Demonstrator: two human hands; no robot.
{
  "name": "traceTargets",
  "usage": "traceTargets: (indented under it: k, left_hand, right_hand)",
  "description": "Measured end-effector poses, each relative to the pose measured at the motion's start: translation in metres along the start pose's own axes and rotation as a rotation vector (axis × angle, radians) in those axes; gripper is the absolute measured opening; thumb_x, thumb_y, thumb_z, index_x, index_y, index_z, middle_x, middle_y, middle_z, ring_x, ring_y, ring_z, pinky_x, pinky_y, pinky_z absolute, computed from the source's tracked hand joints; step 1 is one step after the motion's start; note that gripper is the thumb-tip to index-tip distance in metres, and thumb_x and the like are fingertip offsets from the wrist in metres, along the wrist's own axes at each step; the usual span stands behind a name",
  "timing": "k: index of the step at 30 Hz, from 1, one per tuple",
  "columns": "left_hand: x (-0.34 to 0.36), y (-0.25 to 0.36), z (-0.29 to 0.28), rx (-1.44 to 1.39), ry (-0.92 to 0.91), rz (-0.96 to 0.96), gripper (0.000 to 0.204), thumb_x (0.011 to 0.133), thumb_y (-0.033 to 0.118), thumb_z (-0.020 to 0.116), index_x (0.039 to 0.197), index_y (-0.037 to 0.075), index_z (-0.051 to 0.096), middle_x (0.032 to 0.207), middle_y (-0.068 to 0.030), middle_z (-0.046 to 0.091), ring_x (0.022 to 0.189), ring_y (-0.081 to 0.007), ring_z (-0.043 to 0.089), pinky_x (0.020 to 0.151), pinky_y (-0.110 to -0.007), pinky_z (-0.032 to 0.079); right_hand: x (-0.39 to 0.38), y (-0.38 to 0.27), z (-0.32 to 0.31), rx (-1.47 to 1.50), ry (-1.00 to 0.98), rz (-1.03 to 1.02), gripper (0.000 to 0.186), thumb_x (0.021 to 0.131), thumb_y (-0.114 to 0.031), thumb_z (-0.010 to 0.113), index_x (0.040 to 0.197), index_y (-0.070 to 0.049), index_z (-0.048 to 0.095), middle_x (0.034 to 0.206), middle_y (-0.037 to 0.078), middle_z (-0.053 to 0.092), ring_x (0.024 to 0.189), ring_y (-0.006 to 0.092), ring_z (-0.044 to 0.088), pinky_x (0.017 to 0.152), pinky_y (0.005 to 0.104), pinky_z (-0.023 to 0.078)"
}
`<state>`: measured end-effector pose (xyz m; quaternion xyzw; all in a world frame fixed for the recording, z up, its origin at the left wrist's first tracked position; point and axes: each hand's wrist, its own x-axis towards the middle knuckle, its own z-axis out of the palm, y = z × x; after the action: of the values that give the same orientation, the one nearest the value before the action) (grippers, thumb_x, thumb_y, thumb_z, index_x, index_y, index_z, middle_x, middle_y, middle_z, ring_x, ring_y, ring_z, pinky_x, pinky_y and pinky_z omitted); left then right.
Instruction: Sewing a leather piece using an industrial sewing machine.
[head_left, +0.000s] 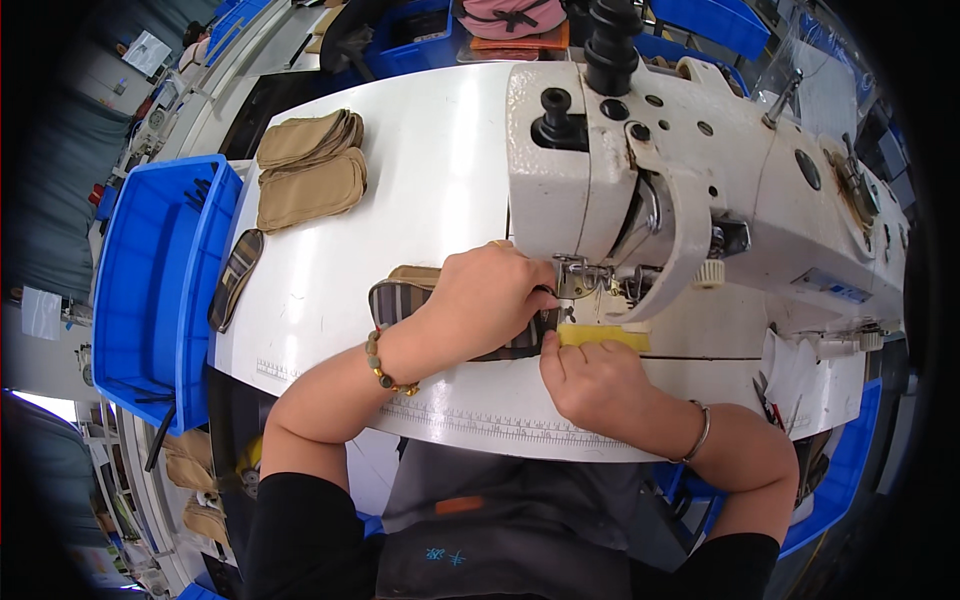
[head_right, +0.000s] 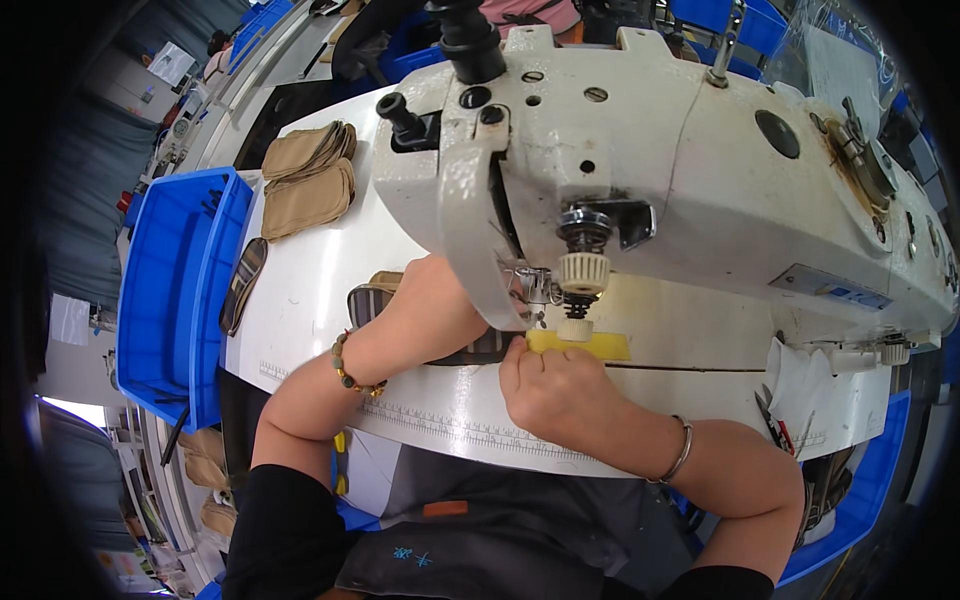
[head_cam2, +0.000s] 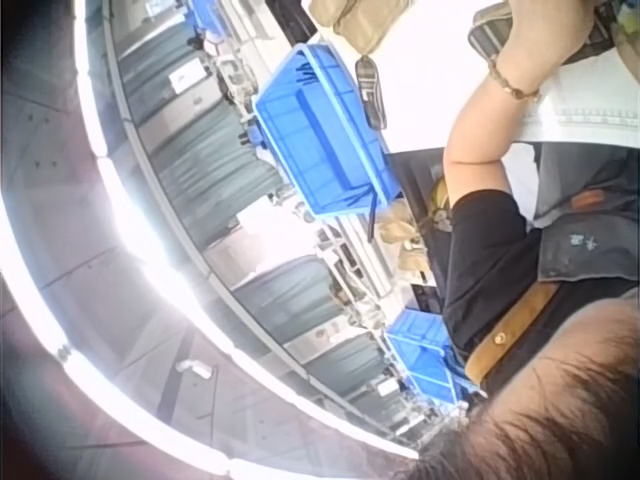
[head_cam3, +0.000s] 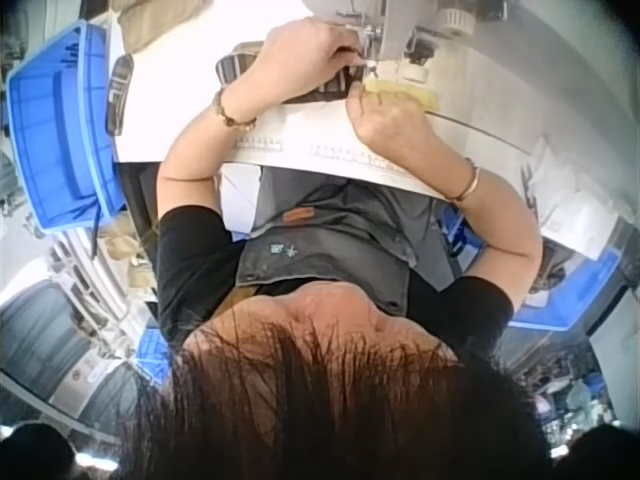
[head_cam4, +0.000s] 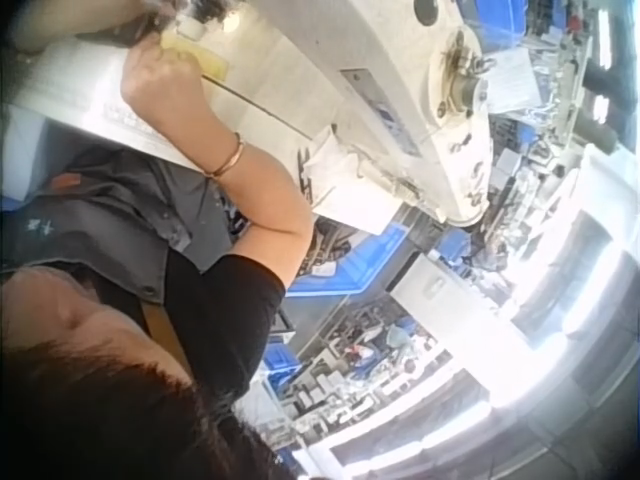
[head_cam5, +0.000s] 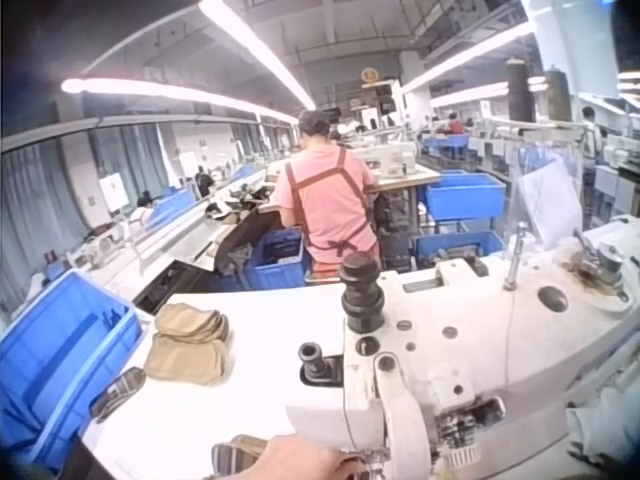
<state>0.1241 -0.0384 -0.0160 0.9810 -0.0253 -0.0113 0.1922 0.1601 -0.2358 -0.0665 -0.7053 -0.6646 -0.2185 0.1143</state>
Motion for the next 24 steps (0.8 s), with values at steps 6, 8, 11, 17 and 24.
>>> traceTargets:
  k: [6, 8, 11, 17, 24]
  left_hand:
    - [0.001, -0.001, 0.001, 0.014, 0.000, -0.013, 0.016, 0.085, 0.028, 0.075, 0.087, 0.011, 0.075, 0.075, -0.0095, 0.069, 0.081, -0.0292, 0.069, 0.065, -0.042, 0.055]
    - [0.001, -0.003, 0.003, 0.024, 0.022, 0.003, 0.017, 0.085, 0.029, 0.075, 0.087, 0.011, 0.075, 0.074, -0.0097, 0.069, 0.080, -0.0292, 0.069, 0.064, -0.042, 0.054]
    - [0.001, -0.004, 0.004, 0.012, 0.018, -0.006, 0.019, 0.084, 0.029, 0.076, 0.086, 0.011, 0.075, 0.075, -0.0098, 0.069, 0.082, -0.0295, 0.068, 0.067, -0.042, 0.054]
    - [0.005, -0.013, 0.011, -0.102, 0.096, 0.011, 0.018, 0.078, 0.025, 0.082, 0.083, 0.010, 0.074, 0.077, -0.0094, 0.069, 0.089, -0.0307, 0.066, 0.074, -0.042, 0.053]
    - [0.015, -0.027, 0.023, -0.113, 0.129, 0.066, 0.014, 0.078, 0.022, 0.080, 0.085, 0.011, 0.075, 0.077, -0.0083, 0.071, 0.081, -0.0317, 0.068, 0.070, -0.042, 0.052]
  right_hand:
    - [0.001, 0.000, -0.003, 0.001, -0.008, 0.017, 0.028, 0.075, -0.006, 0.066, 0.099, 0.008, 0.070, 0.060, 0.000, 0.053, 0.051, 0.0122, 0.054, 0.047, 0.0278, 0.042]
    - [0.001, 0.000, -0.003, 0.007, -0.014, 0.020, 0.028, 0.075, -0.006, 0.066, 0.100, 0.008, 0.070, 0.060, 0.000, 0.053, 0.050, 0.0129, 0.054, 0.047, 0.0286, 0.043]
    - [0.000, -0.001, -0.002, 0.028, -0.028, 0.043, 0.029, 0.076, -0.007, 0.066, 0.101, 0.007, 0.070, 0.061, 0.001, 0.054, 0.050, 0.0141, 0.055, 0.046, 0.0299, 0.043]
    - [0.000, -0.001, -0.005, 0.084, -0.074, 0.083, 0.031, 0.078, -0.009, 0.065, 0.105, 0.005, 0.069, 0.062, 0.003, 0.056, 0.050, 0.0166, 0.058, 0.047, 0.0322, 0.046]
    - [-0.001, 0.006, 0.001, 0.049, -0.098, 0.102, 0.032, 0.079, -0.009, 0.064, 0.108, 0.003, 0.069, 0.068, 0.004, 0.060, 0.055, 0.0185, 0.061, 0.048, 0.0332, 0.048]
